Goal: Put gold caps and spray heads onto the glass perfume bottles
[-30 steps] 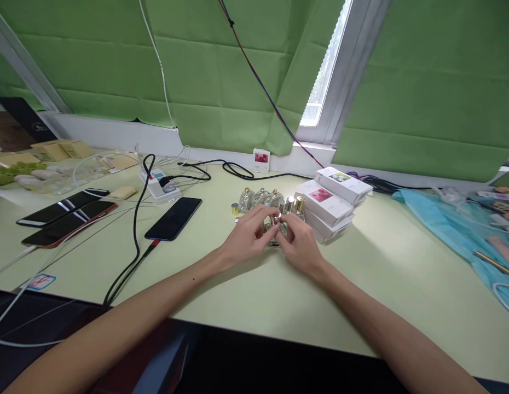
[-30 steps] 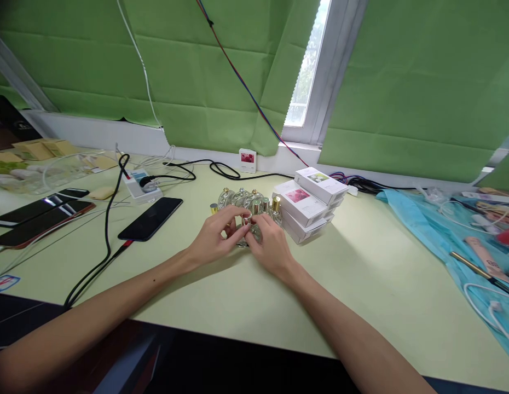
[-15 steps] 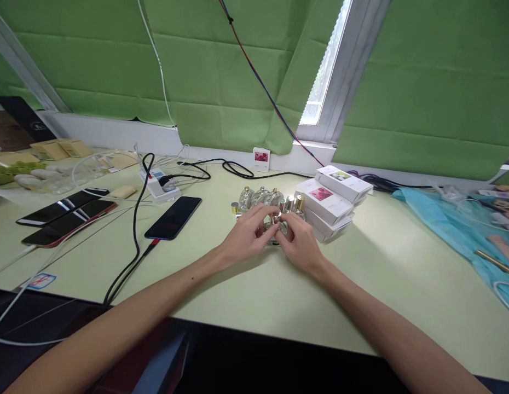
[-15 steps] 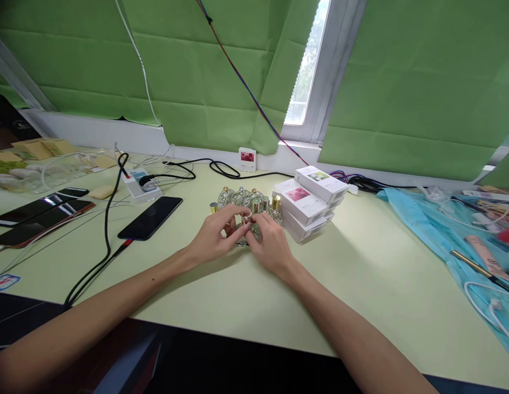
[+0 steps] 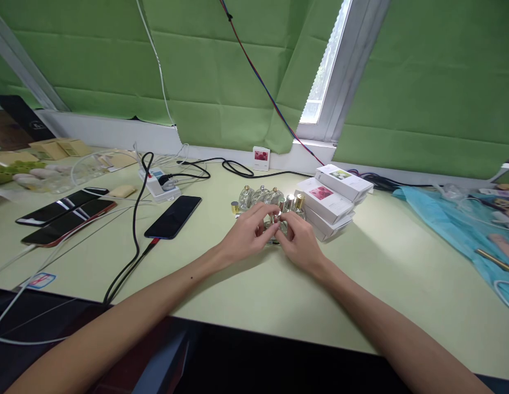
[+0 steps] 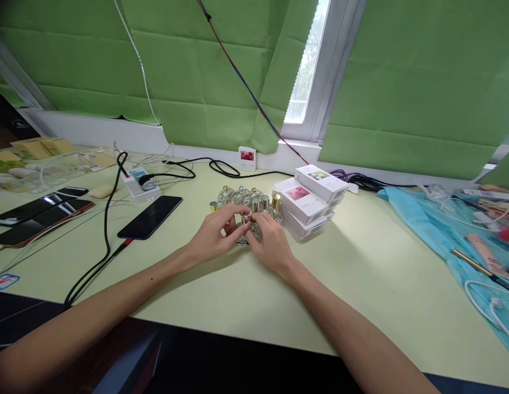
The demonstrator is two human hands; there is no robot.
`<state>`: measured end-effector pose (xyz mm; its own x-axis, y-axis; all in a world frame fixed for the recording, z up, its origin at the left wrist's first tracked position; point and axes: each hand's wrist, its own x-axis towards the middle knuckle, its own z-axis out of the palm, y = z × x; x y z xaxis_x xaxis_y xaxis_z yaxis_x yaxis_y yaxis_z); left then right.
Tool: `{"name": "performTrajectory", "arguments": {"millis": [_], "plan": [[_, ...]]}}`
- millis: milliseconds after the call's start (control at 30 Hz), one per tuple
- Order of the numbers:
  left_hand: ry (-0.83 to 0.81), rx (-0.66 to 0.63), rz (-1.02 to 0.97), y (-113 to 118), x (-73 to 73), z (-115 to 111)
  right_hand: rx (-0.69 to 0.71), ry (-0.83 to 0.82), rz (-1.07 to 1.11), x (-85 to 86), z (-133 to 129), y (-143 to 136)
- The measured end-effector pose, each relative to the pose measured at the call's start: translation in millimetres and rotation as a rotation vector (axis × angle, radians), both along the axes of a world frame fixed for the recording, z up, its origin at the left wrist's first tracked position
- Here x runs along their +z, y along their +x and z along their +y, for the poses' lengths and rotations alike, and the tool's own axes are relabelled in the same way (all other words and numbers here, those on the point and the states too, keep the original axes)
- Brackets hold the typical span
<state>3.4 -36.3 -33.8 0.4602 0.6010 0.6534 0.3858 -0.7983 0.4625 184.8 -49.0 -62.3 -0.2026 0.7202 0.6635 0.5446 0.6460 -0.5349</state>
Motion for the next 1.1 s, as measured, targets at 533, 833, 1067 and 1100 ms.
{"name": "performTrajectory", "arguments": {"millis": [533,833,1067,1100], "plan": [[-0.021,-0.002,0.015,-0.4,1.6,-1.0,0.010,0.004,0.004,0.1,0.3,0.3],[-0.037,0.022,0.044,-0.8,3.6,-2.2,0.009,-0.001,-0.004,-0.9,0.7,1.2],[-0.041,0.023,0.046,-0.8,4.5,-2.5,0.013,0.013,-0.001,-1.9,1.7,0.8],[-0.040,0.020,0.046,-0.9,4.5,-2.5,0.014,0.014,0.001,-1.8,1.6,0.7]]}}
